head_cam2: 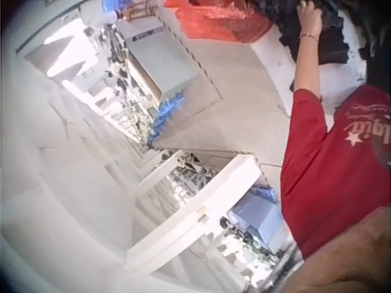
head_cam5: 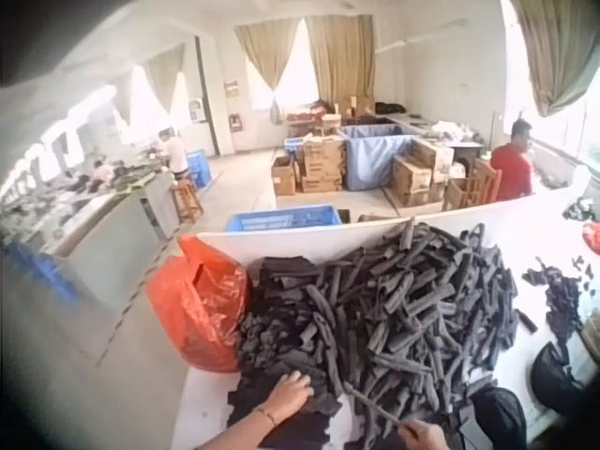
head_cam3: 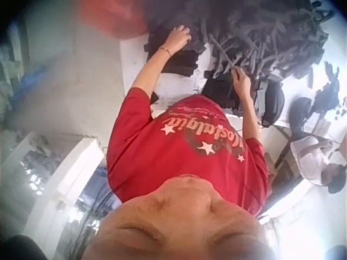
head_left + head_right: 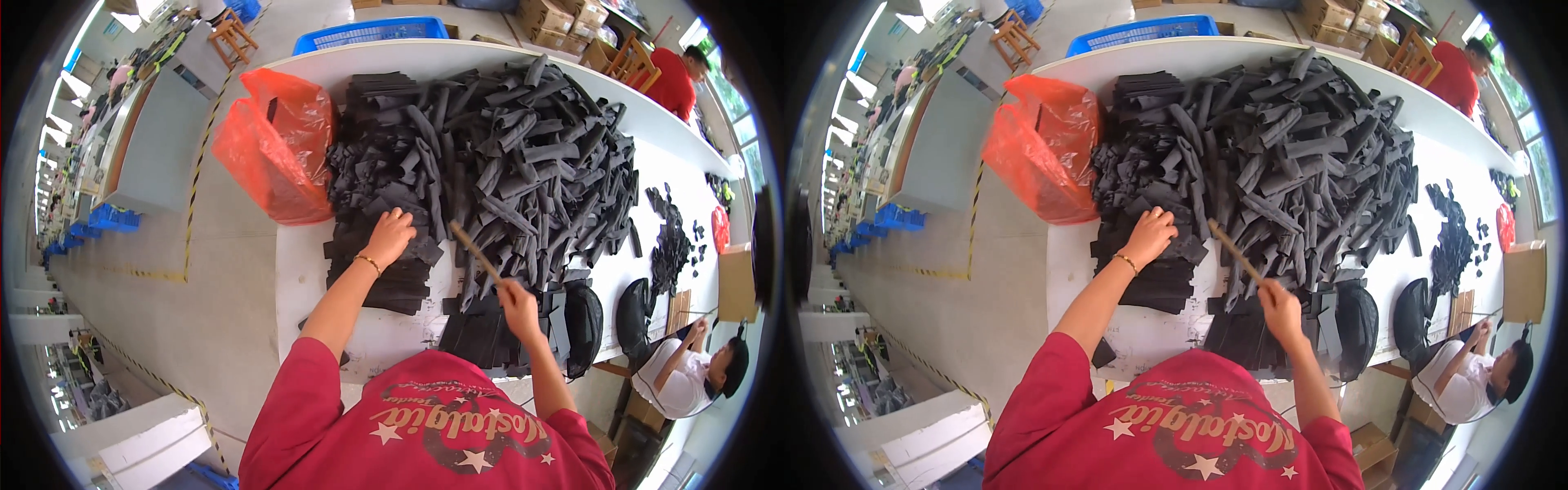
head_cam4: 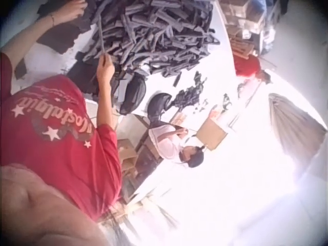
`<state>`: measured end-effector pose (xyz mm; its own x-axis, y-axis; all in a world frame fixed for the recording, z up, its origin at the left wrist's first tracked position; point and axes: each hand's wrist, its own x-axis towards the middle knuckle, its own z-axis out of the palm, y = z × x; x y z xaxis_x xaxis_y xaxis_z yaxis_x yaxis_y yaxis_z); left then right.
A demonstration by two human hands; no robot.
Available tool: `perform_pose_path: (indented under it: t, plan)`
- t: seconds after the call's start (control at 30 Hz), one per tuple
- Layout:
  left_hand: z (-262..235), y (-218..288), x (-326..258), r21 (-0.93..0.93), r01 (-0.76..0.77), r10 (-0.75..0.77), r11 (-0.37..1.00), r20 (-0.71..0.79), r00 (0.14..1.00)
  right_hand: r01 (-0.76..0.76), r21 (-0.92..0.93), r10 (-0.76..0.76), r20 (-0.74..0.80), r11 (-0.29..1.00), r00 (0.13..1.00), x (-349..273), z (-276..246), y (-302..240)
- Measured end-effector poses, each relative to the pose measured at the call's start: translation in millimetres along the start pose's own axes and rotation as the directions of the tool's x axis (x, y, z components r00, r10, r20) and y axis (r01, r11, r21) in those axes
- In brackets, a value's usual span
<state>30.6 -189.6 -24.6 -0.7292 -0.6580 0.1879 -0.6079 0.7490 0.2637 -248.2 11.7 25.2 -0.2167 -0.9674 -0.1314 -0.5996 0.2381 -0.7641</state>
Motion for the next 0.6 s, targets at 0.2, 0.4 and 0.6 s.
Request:
perform_pose_path:
  t: [0.2, 0.4, 0.6]
  plan:
    - [-7.0, 1.0, 12.3, -0.056, -0.029, 0.028, 0.998, -0.017, 0.999, 0.069, -0.063, -0.065, 0.052, 0.996, 0.997, -19.5, -0.3, 7.9]
    - [-5.4, -9.0, 7.4, 0.046, -0.079, 0.074, 0.996, 0.116, 0.990, 0.159, -0.052, -0.156, 0.062, 0.986, 0.986, -17.6, 8.1, 5.0]
    - [-35.1, 6.2, 5.9, -0.119, 0.021, -0.032, 0.993, -0.096, 0.995, 0.152, -0.067, -0.148, 0.057, 0.986, 0.987, -23.5, 3.6, -4.6]
